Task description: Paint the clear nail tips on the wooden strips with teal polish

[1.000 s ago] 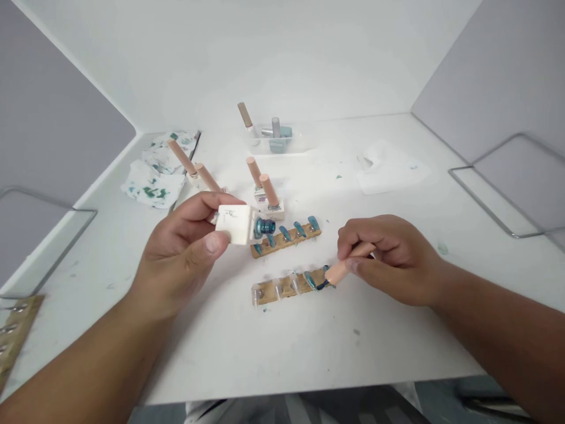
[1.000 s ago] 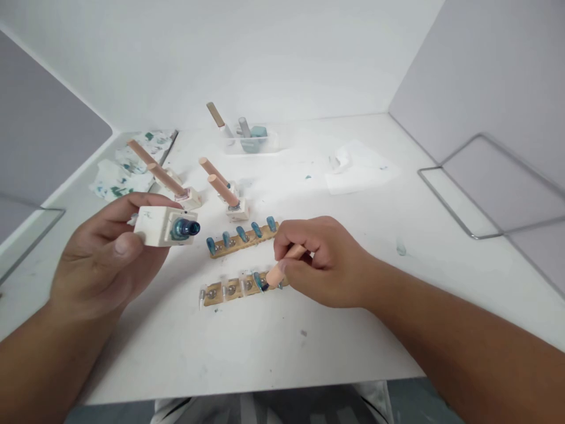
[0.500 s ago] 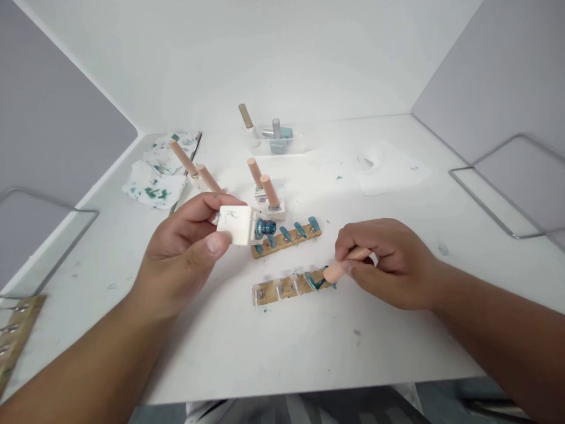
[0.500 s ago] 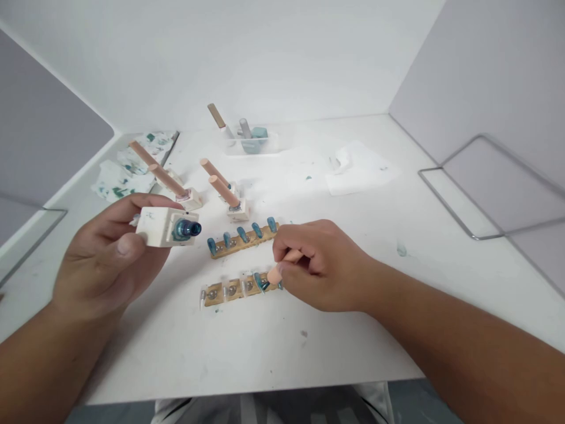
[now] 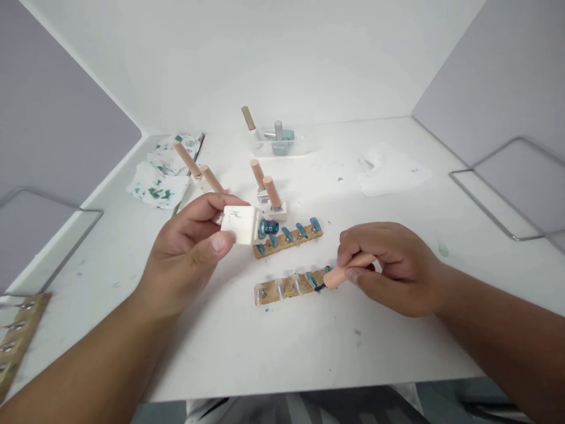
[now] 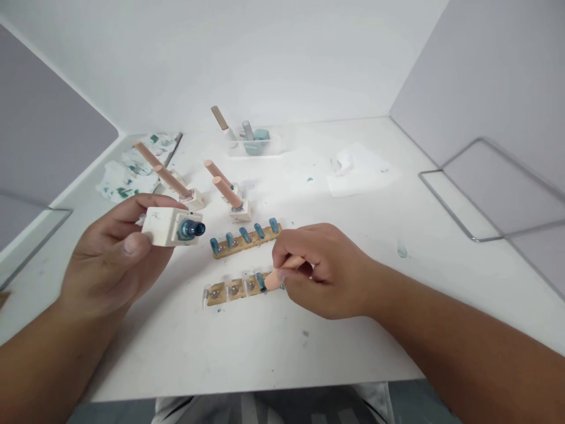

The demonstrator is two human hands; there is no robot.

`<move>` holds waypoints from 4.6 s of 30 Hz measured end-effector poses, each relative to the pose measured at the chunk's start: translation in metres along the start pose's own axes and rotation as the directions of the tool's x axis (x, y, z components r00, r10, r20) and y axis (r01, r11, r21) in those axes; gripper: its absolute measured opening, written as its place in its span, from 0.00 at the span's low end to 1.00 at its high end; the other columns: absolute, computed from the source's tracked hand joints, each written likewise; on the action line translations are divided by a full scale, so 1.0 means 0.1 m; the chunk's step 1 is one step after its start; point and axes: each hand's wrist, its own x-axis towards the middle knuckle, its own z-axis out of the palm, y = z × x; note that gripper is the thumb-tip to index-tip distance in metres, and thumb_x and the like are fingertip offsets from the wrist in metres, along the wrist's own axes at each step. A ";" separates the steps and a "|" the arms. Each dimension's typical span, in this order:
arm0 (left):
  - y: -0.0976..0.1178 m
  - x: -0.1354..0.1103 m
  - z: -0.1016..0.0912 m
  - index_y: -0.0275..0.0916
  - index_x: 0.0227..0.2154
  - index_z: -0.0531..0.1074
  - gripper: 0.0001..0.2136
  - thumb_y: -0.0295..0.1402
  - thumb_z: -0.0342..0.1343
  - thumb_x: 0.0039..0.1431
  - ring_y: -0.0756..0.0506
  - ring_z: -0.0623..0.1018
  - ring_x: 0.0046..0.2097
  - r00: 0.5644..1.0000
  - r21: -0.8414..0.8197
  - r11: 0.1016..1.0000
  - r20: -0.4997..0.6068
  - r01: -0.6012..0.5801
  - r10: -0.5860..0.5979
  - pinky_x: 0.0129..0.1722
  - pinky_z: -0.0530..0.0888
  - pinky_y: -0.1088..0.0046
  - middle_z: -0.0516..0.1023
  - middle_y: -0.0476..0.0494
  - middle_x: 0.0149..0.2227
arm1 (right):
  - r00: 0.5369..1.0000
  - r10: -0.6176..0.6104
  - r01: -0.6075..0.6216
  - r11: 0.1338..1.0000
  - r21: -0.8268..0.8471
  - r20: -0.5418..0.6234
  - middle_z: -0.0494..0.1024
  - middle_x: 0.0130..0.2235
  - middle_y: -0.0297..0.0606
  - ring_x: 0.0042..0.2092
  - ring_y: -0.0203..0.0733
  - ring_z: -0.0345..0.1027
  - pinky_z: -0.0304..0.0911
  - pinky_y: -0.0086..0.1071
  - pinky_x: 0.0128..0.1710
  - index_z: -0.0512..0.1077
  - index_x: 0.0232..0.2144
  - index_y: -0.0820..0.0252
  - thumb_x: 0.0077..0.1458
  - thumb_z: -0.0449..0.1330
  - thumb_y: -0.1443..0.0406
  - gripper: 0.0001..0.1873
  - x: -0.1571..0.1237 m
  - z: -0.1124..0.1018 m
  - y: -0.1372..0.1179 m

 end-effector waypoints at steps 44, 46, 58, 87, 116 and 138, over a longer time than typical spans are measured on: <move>0.05 -0.01 0.02 0.36 0.45 0.70 0.15 0.35 0.58 0.55 0.45 0.72 0.38 0.999 -0.060 0.997 0.030 -0.042 0.044 0.40 0.70 0.68 0.73 0.42 0.36 | 0.997 -0.048 0.042 0.993 -0.107 -0.055 0.58 0.19 0.24 0.21 0.27 0.51 0.50 0.24 0.21 0.62 0.27 0.59 0.51 0.54 0.73 0.06 0.05 0.04 -0.15; 0.05 -0.01 0.03 0.35 0.45 0.69 0.16 0.35 0.57 0.55 0.45 0.72 0.38 0.998 -0.069 0.997 0.035 -0.046 0.049 0.40 0.70 0.67 0.73 0.42 0.36 | 0.999 -0.038 0.035 0.994 -0.099 -0.033 0.58 0.18 0.24 0.21 0.27 0.51 0.51 0.23 0.21 0.62 0.27 0.59 0.51 0.54 0.72 0.05 0.05 0.03 -0.15; 0.09 -0.01 0.04 0.33 0.46 0.68 0.16 0.34 0.57 0.56 0.44 0.73 0.39 0.996 -0.088 0.993 0.042 -0.079 0.083 0.40 0.71 0.63 0.74 0.41 0.37 | 0.997 -0.052 0.042 0.987 -0.153 -0.062 0.57 0.19 0.25 0.22 0.28 0.52 0.53 0.24 0.23 0.63 0.28 0.58 0.51 0.54 0.73 0.05 0.08 0.07 -0.15; 0.12 0.02 0.07 0.39 0.42 0.72 0.12 0.36 0.57 0.56 0.44 0.74 0.39 0.995 -0.061 0.994 0.036 -0.088 0.090 0.39 0.73 0.66 0.74 0.43 0.37 | 1.000 0.015 -0.019 0.981 -0.193 -0.021 0.66 0.19 0.28 0.21 0.28 0.56 0.54 0.24 0.22 0.64 0.25 0.60 0.50 0.54 0.72 0.04 0.13 0.09 -0.18; 0.11 0.02 0.07 0.38 0.43 0.71 0.12 0.33 0.57 0.56 0.43 0.76 0.42 0.994 -0.125 0.989 0.066 -0.080 0.089 0.42 0.74 0.65 0.76 0.42 0.39 | 0.998 -0.068 0.067 0.974 -0.219 0.004 0.69 0.19 0.28 0.21 0.29 0.58 0.55 0.25 0.23 0.63 0.27 0.58 0.53 0.52 0.71 0.05 0.12 0.09 -0.16; 0.08 0.03 0.04 0.36 0.44 0.71 0.14 0.35 0.57 0.56 0.46 0.71 0.35 0.992 -0.067 0.992 0.046 -0.111 0.114 0.39 0.71 0.65 0.71 0.44 0.34 | 0.995 -0.095 0.095 0.987 -0.132 0.007 0.65 0.19 0.28 0.21 0.29 0.55 0.53 0.26 0.22 0.63 0.27 0.59 0.52 0.53 0.72 0.05 0.06 0.06 -0.14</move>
